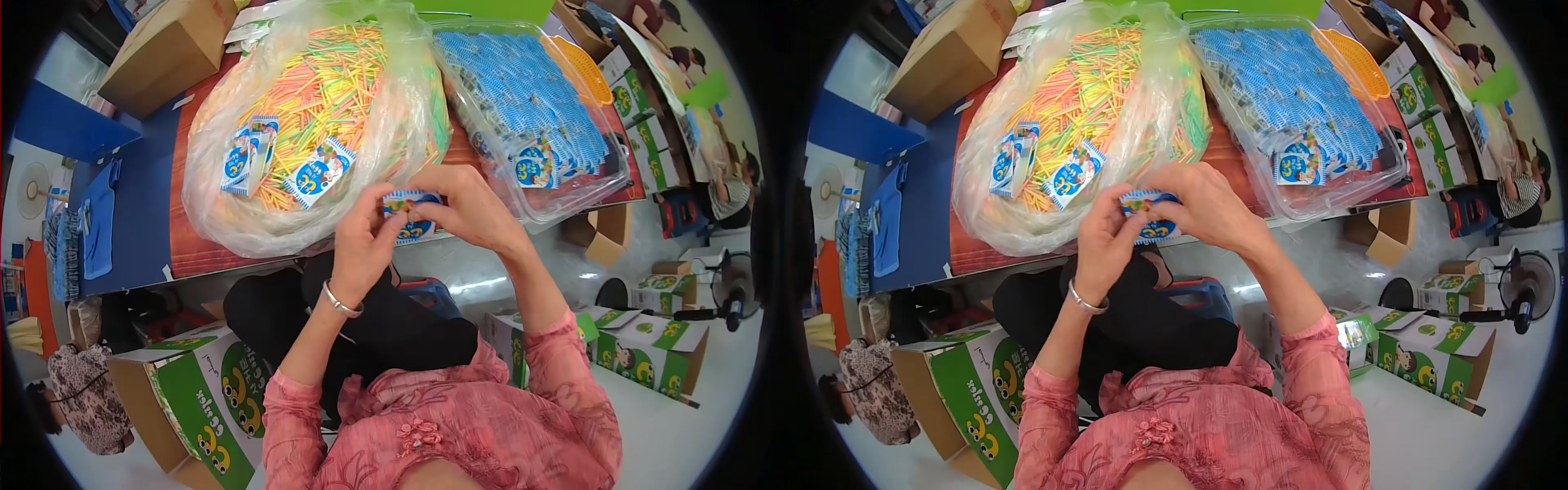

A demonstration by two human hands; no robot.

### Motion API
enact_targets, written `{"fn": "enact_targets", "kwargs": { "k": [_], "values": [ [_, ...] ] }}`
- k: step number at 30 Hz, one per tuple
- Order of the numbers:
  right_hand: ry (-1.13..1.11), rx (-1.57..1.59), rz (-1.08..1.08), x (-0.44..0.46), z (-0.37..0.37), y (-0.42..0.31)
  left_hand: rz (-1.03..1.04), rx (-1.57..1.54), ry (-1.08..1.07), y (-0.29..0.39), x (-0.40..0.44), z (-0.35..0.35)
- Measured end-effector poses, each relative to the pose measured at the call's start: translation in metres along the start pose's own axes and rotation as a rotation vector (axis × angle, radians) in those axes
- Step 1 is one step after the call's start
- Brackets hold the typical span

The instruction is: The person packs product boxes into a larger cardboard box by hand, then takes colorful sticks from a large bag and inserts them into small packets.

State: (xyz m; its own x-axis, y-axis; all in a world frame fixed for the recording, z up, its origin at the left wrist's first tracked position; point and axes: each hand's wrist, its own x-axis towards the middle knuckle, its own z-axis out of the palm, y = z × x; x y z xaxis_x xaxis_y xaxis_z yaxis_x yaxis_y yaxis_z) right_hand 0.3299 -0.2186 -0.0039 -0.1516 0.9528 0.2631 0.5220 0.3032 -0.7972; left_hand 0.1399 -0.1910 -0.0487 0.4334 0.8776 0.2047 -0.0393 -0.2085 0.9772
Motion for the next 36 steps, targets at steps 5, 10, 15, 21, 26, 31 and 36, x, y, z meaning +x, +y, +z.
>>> {"fn": "enact_targets", "kwargs": {
  "k": [5, 10, 15, 21, 26, 31, 36],
  "values": [
    [0.078, 0.187, 0.185, -0.012, -0.016, 0.0, 0.457, 0.882, 0.148, 0.015, 0.006, -0.015],
    [0.318, 0.073, 0.028, 0.035, -0.04, -0.024, 0.438, 0.892, 0.15, 0.007, 0.055, -0.006],
    [0.294, -0.121, -0.312, 0.106, -0.027, -0.003, 0.491, 0.957, -0.037, -0.027, 0.059, 0.025],
    [0.075, -0.397, -0.304, 0.149, -0.003, 0.031, 0.528, 0.824, -0.262, -0.038, 0.049, 0.042],
    [0.069, -0.135, -0.139, 0.152, -0.001, 0.06, 0.484, 0.599, -0.223, -0.01, 0.028, 0.02],
    [0.083, 0.086, 0.011, 0.149, -0.003, 0.074, 0.164, -0.394, -0.168, 0.108, 0.02, -0.016],
    [0.152, -0.085, -0.007, 0.153, 0.01, 0.091, 0.497, -0.584, -0.184, 0.166, 0.019, -0.029]
  ]
}}
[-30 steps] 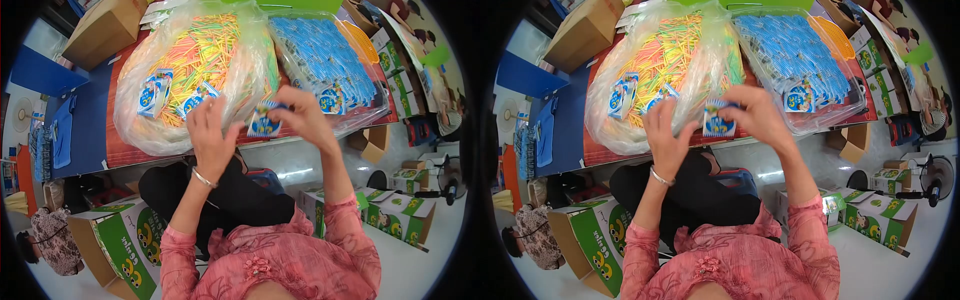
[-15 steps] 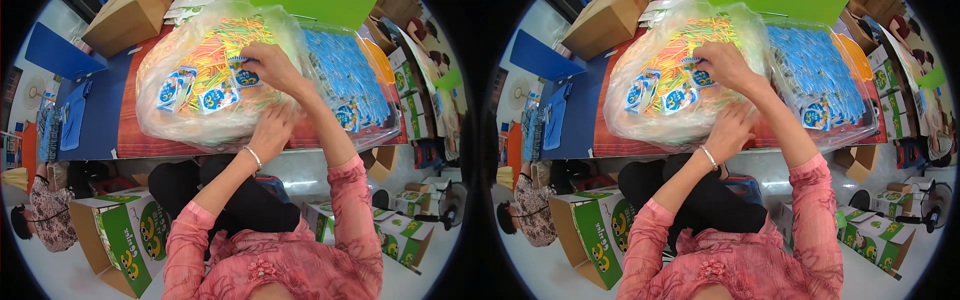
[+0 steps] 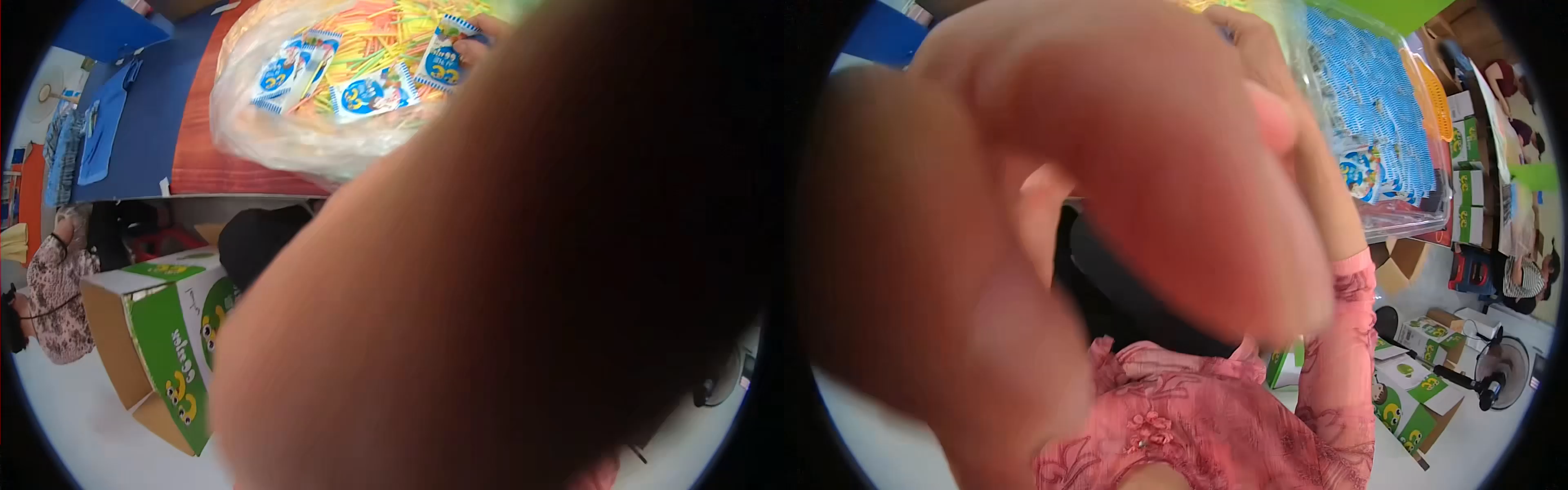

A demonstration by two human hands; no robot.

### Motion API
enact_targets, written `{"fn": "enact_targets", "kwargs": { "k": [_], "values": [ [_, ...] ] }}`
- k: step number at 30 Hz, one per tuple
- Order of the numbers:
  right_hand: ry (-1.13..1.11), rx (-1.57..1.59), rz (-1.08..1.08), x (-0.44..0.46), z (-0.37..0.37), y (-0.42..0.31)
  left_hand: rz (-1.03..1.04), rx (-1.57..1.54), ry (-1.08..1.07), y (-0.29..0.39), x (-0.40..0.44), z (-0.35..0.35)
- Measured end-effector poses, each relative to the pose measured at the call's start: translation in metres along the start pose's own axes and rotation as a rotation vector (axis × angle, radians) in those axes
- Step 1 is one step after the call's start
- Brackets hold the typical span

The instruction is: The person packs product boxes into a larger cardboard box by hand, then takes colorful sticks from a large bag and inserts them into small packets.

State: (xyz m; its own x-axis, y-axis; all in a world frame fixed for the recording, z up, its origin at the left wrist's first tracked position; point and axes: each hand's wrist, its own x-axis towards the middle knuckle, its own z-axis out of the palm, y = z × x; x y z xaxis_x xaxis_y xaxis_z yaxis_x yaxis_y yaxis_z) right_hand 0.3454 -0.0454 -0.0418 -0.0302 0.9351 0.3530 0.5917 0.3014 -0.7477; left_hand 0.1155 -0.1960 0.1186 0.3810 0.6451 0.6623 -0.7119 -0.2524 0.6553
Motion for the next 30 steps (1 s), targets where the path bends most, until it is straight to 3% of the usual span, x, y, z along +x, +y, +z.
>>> {"fn": "enact_targets", "kwargs": {
  "k": [3, 5, 8, 10, 12, 14, 16, 20, 26, 29, 30],
  "values": [
    [0.108, -0.06, -0.117, -0.006, -0.01, -0.001, 0.0, 0.0, -0.069, -0.008, 0.002, 0.007],
    [0.095, 0.084, -0.099, -0.018, -0.018, -0.012, -0.059, 0.077, -0.147, -0.02, 0.002, 0.01],
    [0.133, -0.074, -0.231, -0.038, -0.045, -0.041, -0.124, 0.291, -0.362, -0.055, 0.008, 0.024],
    [0.066, 0.024, -0.001, -0.042, -0.069, -0.021, -0.128, 0.425, -0.485, -0.078, 0.01, 0.034],
    [0.115, 0.039, 0.034, -0.056, -0.096, -0.017, -0.118, 0.546, -0.58, -0.099, 0.008, 0.041],
    [0.274, -0.061, -0.114, -0.093, -0.138, -0.074, -0.116, 0.638, -0.651, -0.115, 0.006, 0.044],
    [0.232, -0.221, -0.002, -0.113, -0.176, -0.08, -0.114, 0.691, -0.695, -0.124, 0.006, 0.046],
    [0.166, -0.236, 0.244, -0.148, -0.224, -0.068, -0.109, 0.731, -0.735, -0.129, 0.005, 0.045],
    [0.141, -0.28, 0.528, -0.182, -0.221, -0.035, -0.102, 0.768, -0.767, -0.136, 0.006, 0.046],
    [0.113, -0.672, 0.424, -0.203, -0.217, 0.026, -0.108, 0.757, -0.765, -0.139, 0.006, 0.048],
    [0.093, -0.684, 0.524, -0.207, -0.215, 0.034, -0.109, 0.748, -0.757, -0.138, 0.006, 0.048]
  ]
}}
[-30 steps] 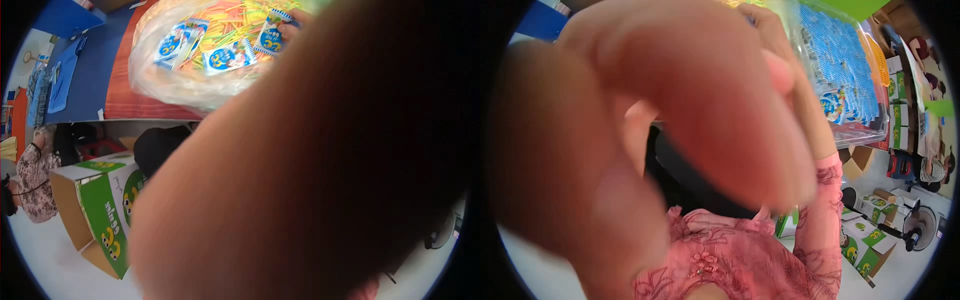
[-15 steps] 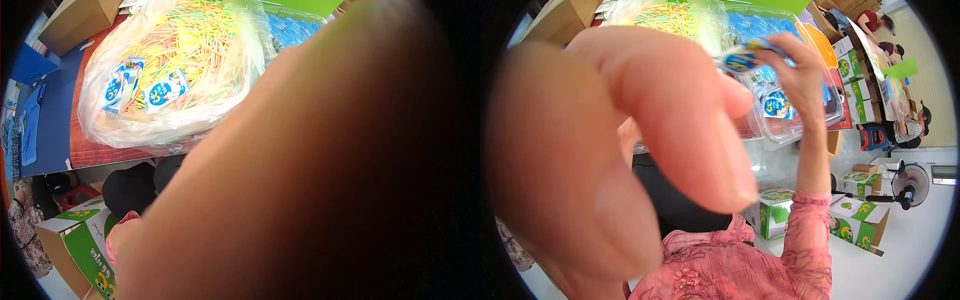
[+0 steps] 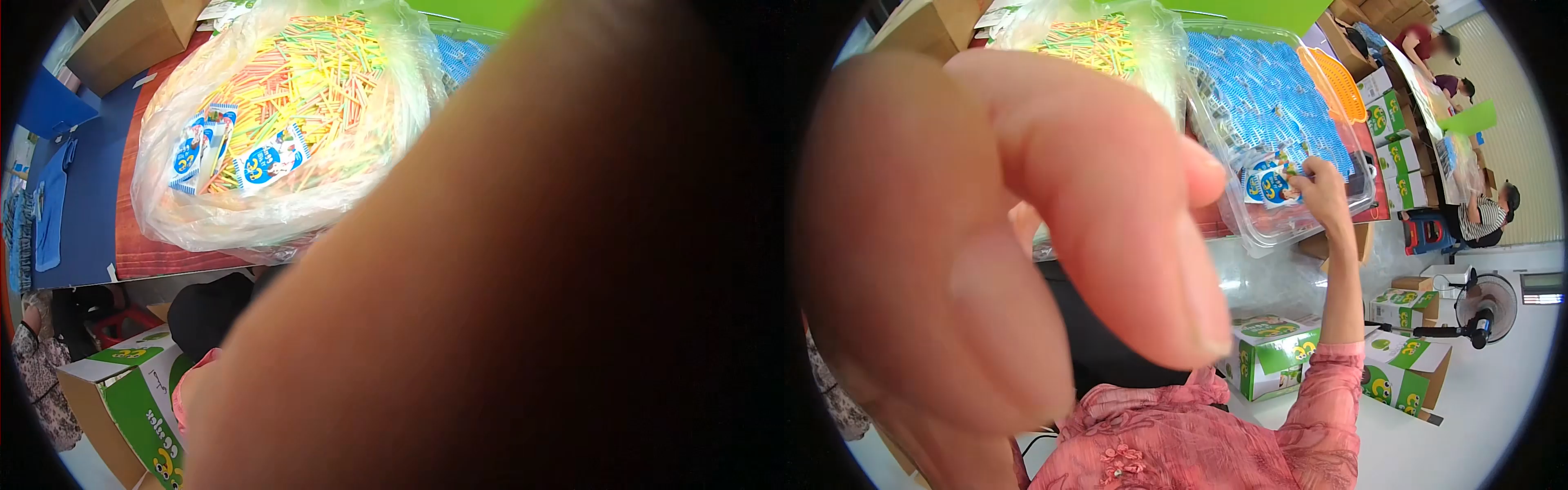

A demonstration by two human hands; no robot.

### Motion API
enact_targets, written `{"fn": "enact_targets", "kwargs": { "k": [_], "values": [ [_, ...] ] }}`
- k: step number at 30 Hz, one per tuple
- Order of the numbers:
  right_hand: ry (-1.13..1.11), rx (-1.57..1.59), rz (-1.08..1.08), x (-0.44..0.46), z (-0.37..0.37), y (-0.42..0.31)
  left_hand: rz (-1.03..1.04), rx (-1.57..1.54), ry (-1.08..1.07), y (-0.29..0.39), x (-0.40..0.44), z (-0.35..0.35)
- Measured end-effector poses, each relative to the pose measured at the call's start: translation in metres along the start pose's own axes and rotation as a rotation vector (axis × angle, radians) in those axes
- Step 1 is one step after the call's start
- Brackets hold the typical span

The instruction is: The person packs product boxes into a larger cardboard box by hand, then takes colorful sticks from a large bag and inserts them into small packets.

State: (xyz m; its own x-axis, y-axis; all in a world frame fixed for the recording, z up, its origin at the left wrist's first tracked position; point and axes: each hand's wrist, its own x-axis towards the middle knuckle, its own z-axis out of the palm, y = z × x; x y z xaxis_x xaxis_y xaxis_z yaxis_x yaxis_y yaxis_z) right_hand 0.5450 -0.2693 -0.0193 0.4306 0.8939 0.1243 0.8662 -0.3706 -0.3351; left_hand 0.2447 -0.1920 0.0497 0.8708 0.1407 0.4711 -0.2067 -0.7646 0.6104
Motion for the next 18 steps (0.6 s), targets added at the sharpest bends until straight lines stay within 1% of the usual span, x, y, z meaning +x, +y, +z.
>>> {"fn": "enact_targets", "kwargs": {
  "k": [2, 5, 6, 9, 10, 12, 13, 14, 16, 18],
  "values": [
    [-0.083, -0.04, 0.157, 0.006, 0.013, 0.004, 0.002, -0.016, 0.01, 0.002, -0.001, -0.005],
    [-0.034, -0.142, 0.054, 0.004, 0.025, 0.013, 0.025, -0.105, 0.049, 0.015, -0.005, -0.02],
    [-0.167, -0.169, 0.132, 0.007, 0.018, 0.001, 0.033, -0.151, 0.067, 0.021, -0.007, -0.026],
    [0.03, -0.056, 0.008, 0.002, 0.041, 0.021, 0.084, -0.35, 0.138, 0.044, -0.008, -0.049],
    [-0.076, -0.012, 0.039, 0.009, 0.043, 0.034, 0.106, -0.427, 0.17, 0.052, -0.009, -0.058],
    [0.143, 0.006, -0.04, 0.017, 0.071, 0.078, 0.156, -0.57, 0.231, 0.066, -0.014, -0.074],
    [0.255, 0.015, -0.078, 0.016, 0.073, 0.073, 0.186, -0.636, 0.261, 0.071, -0.016, -0.081],
    [0.173, 0.037, -0.055, 0.013, 0.066, 0.071, 0.2, -0.682, 0.282, 0.076, -0.019, -0.087],
    [0.016, 0.084, -0.009, 0.006, 0.025, -0.009, 0.22, -0.754, 0.32, 0.08, -0.025, -0.093],
    [0.052, 0.08, -0.013, 0.007, 0.024, -0.021, 0.188, -0.775, 0.346, 0.081, -0.032, -0.097]
  ]
}}
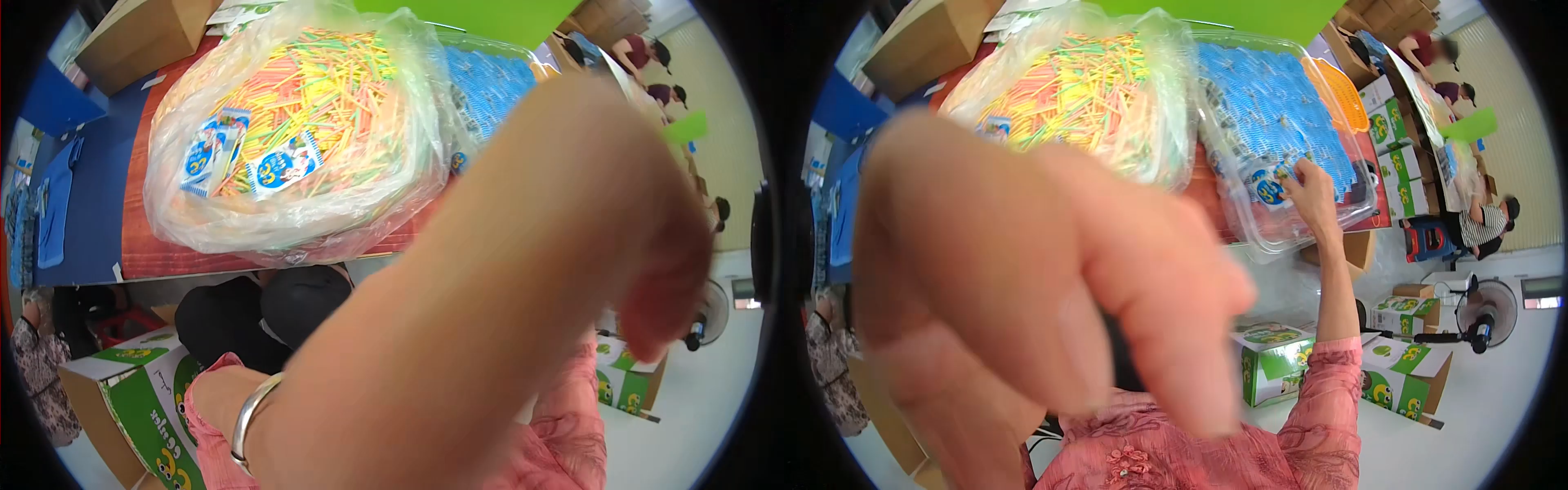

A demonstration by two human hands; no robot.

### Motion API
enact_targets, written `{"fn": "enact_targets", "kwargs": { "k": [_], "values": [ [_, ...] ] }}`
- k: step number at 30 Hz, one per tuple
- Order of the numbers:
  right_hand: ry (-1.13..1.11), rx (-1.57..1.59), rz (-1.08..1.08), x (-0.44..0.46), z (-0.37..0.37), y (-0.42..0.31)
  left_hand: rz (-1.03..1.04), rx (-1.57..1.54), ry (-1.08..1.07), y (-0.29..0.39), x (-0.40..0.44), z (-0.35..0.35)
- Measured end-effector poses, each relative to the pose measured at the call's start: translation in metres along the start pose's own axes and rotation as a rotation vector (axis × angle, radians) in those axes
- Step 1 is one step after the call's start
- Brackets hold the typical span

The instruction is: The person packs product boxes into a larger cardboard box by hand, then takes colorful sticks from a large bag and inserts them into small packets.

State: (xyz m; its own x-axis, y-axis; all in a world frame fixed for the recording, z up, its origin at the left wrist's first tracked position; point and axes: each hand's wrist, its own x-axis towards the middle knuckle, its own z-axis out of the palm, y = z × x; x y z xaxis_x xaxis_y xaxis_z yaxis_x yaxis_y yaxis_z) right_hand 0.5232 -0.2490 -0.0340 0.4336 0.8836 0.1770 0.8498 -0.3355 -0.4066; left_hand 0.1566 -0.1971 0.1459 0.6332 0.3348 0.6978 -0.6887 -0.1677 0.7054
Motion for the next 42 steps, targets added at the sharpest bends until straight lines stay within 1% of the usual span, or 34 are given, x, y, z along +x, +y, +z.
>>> {"fn": "enact_targets", "kwargs": {
  "k": [3, 5, 7, 9, 11, 12, 15, 19, 22, 23, 24, 26, 29, 30, 32, 35, 36, 37, 38, 39, 41, 42],
  "values": [
    [0.019, -0.059, -0.039, 0.013, -0.002, 0.012, -0.103, 0.019, 0.084, 0.003, -0.015, -0.008],
    [-0.019, -0.109, -0.08, 0.023, -0.006, 0.022, -0.245, 0.071, 0.156, -0.002, -0.032, -0.011],
    [-0.035, -0.171, -0.039, 0.03, -0.009, 0.02, -0.412, 0.158, 0.246, -0.013, -0.057, -0.012],
    [-0.052, -0.209, 0.001, 0.034, -0.006, 0.017, -0.533, 0.151, 0.401, -0.024, -0.077, -0.012],
    [-0.07, -0.22, 0.033, 0.037, 0.006, 0.014, -0.597, 0.092, 0.529, -0.036, -0.095, -0.014],
    [-0.023, -0.293, -0.054, 0.032, 0.015, 0.014, -0.626, 0.064, 0.595, -0.04, -0.101, -0.016],
    [0.022, -0.428, -0.03, 0.026, 0.035, 0.019, -0.668, 0.166, 0.653, -0.043, -0.12, -0.024],
    [0.037, -0.519, 0.012, 0.02, 0.032, 0.02, -0.634, 0.151, 0.731, -0.047, -0.14, -0.031],
    [0.01, -0.574, 0.126, 0.024, 0.028, 0.017, -0.651, 0.206, 0.798, -0.047, -0.147, -0.034],
    [-0.086, -0.6, 0.177, 0.025, 0.025, 0.011, -0.656, 0.258, 0.815, -0.045, -0.151, -0.037],
    [-0.125, -0.599, 0.178, 0.028, 0.029, 0.018, -0.661, 0.309, 0.83, -0.044, -0.153, -0.041],
    [-0.083, -0.575, 0.131, 0.026, 0.036, 0.023, -0.666, 0.399, 0.882, -0.042, -0.155, -0.049],
    [0.031, -0.542, 0.043, 0.023, 0.042, 0.03, -0.639, 0.568, 0.95, -0.041, -0.164, -0.069],
    [0.076, -0.512, 0.022, 0.018, 0.04, 0.017, -0.619, 0.608, 0.965, -0.041, -0.167, -0.077],
    [0.165, -0.451, -0.021, 0.008, 0.031, -0.009, -0.595, 0.725, 0.979, -0.044, -0.172, -0.093],
    [-0.235, -0.324, -0.136, 0.006, 0.03, -0.013, -0.603, 0.883, 0.966, -0.047, -0.174, -0.116],
    [-0.43, -0.149, -0.224, 0.006, 0.03, -0.018, -0.611, 0.946, 0.95, -0.049, -0.168, -0.122],
    [-0.469, -0.184, -0.291, 0.004, 0.037, -0.014, -0.618, 1.002, 0.931, -0.054, -0.162, -0.129],
    [-0.508, -0.223, -0.356, 0.002, 0.049, -0.005, -0.601, 1.039, 0.863, -0.062, -0.163, -0.142],
    [-0.546, -0.263, -0.424, 0.002, 0.06, 0.004, -0.547, 1.175, 0.732, -0.073, -0.16, -0.152],
    [-0.518, -0.329, -0.341, 0.008, 0.065, 0.005, -0.43, 1.44, 0.457, -0.087, -0.154, -0.17],
    [-0.511, -0.332, -0.311, 0.01, 0.06, -0.003, -0.456, 1.523, 0.412, -0.091, -0.148, -0.171]
  ]
}}
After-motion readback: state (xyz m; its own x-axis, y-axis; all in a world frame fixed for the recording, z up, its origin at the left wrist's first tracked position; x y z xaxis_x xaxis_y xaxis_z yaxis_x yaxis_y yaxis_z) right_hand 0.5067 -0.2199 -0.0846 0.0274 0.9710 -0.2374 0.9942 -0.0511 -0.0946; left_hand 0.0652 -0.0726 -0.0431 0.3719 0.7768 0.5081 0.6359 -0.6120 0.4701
